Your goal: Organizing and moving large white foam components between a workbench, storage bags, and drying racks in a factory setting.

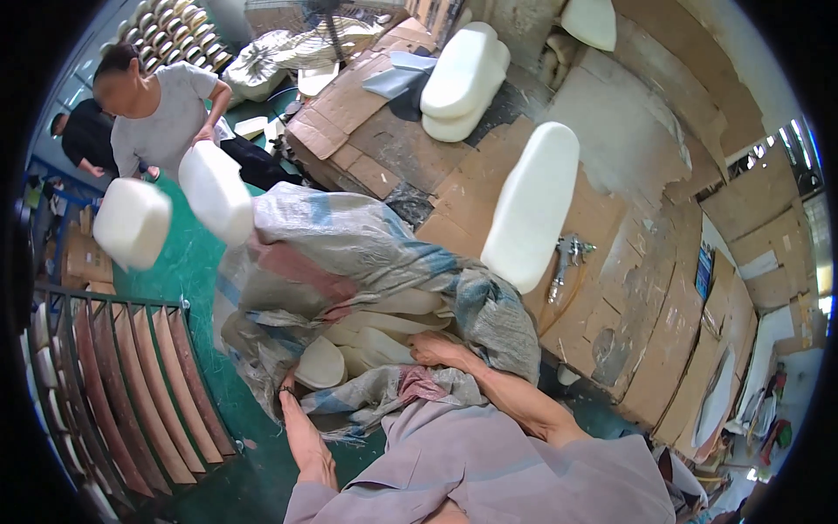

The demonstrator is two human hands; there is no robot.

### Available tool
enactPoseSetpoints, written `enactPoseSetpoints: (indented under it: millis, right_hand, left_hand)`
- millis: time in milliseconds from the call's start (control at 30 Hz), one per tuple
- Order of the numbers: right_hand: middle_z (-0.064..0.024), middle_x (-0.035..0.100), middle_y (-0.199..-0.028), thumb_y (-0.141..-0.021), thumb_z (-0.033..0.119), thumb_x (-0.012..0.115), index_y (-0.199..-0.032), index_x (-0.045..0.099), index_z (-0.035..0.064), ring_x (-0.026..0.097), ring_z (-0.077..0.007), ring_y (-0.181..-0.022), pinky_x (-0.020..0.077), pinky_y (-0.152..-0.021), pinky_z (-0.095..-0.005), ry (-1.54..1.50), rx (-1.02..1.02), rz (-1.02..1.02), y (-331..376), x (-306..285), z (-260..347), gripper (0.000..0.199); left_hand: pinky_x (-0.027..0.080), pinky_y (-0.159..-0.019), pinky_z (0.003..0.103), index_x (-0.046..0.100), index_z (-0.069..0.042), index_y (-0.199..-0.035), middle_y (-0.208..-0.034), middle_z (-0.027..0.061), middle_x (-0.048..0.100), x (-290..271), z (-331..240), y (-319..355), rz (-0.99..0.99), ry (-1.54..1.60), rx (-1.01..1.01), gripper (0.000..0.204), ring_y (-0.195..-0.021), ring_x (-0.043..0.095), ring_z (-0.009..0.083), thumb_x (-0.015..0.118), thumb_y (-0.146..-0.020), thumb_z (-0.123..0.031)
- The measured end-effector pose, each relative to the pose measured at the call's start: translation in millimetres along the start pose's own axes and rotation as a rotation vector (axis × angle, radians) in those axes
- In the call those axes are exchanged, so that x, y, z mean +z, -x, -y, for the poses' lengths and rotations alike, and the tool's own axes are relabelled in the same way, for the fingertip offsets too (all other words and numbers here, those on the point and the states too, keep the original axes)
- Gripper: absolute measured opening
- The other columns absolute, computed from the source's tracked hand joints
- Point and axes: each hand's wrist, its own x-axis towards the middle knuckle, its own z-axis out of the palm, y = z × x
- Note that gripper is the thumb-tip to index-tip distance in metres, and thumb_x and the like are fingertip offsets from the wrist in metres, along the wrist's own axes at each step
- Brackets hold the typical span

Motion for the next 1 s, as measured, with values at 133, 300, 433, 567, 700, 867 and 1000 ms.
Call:
enactPoseSetpoints:
  millis: [133,300,433,567,700,867,1000]
  right_hand:
    - [-0.0283,0.070,-0.098,-0.087,0.019,0.050,-0.118,0.067,-0.0004,0.068,-0.0450,-0.089,0.0534,-0.080,-0.0496,0.099,0.048,0.042,-0.8,-4.4,-18.5,0.040]
    - [-0.0272,0.071,-0.102,-0.090,0.022,0.056,-0.124,0.065,-0.0028,0.070,-0.0382,-0.096,0.0534,-0.086,-0.0439,0.057,-0.019,0.165,-18.2,-16.2,60.9,0.043]
    - [-0.0249,0.072,-0.108,-0.090,0.024,0.059,-0.126,0.063,-0.0055,0.069,-0.0393,-0.103,0.0522,-0.092,-0.0427,0.034,-0.078,0.197,-42.4,-10.2,93.0,0.046]
    - [-0.0230,0.072,-0.111,-0.092,0.025,0.059,-0.129,0.062,-0.0042,0.069,-0.0351,-0.103,0.0525,-0.092,-0.0409,0.037,-0.027,0.281,-80.8,15.4,87.8,0.048]
    - [-0.0163,0.071,-0.106,-0.093,0.023,0.063,-0.131,0.061,-0.0034,0.066,-0.0250,-0.101,0.0510,-0.091,-0.0358,-0.014,0.010,0.325,-97.8,36.4,76.9,0.046]
    - [-0.0212,0.061,-0.128,-0.088,0.021,0.070,-0.145,0.046,0.0005,0.064,-0.0345,-0.110,0.0508,-0.095,-0.0416,0.048,-0.149,0.298,-75.9,28.3,129.5,0.066]
    - [-0.0238,0.040,-0.152,-0.077,0.020,0.082,-0.159,0.023,0.0081,0.050,-0.0434,-0.130,0.0461,-0.105,-0.0473,0.341,-0.473,0.098,-50.8,-30.9,176.4,0.101]
  left_hand:
    - [0.037,-0.113,0.037,0.050,-0.005,-0.149,-0.154,0.0126,0.047,-3.8,40.9,19.5,-0.081,0.097,-0.063,0.086,-0.138,0.044,0.0252,0.071,-0.086,-0.060]
    - [0.038,-0.112,0.038,0.052,-0.004,-0.146,-0.150,0.0128,0.050,-78.7,78.2,96.5,-0.540,-0.086,-0.186,0.084,-0.136,0.046,0.0255,0.071,-0.086,-0.058]
    - [0.039,-0.111,0.038,0.053,-0.004,-0.145,-0.148,0.0130,0.052,-9.4,125.3,39.8,-0.793,-0.050,-0.376,0.081,-0.134,0.047,0.0257,0.072,-0.086,-0.057]
    - [0.040,-0.110,0.038,0.055,-0.003,-0.143,-0.145,0.0132,0.055,15.1,80.7,40.3,-0.880,-0.049,-0.547,0.079,-0.133,0.048,0.0260,0.072,-0.086,-0.055]
    - [0.041,-0.109,0.038,0.056,-0.003,-0.141,-0.142,0.0134,0.058,48.1,22.8,48.9,-0.903,-0.082,-0.721,0.077,-0.132,0.049,0.0262,0.072,-0.086,-0.054]
    - [0.046,-0.105,0.039,0.061,-0.002,-0.135,-0.138,0.0113,0.062,48.0,-25.5,87.5,-0.861,-0.003,-0.885,0.068,-0.126,0.055,0.0253,0.074,-0.087,-0.048]
    - [0.049,-0.105,0.041,0.060,0.001,-0.133,-0.131,0.0144,0.067,108.1,-104.7,76.6,-0.625,0.558,-0.695,0.051,-0.115,0.066,0.0271,0.068,-0.095,-0.032]
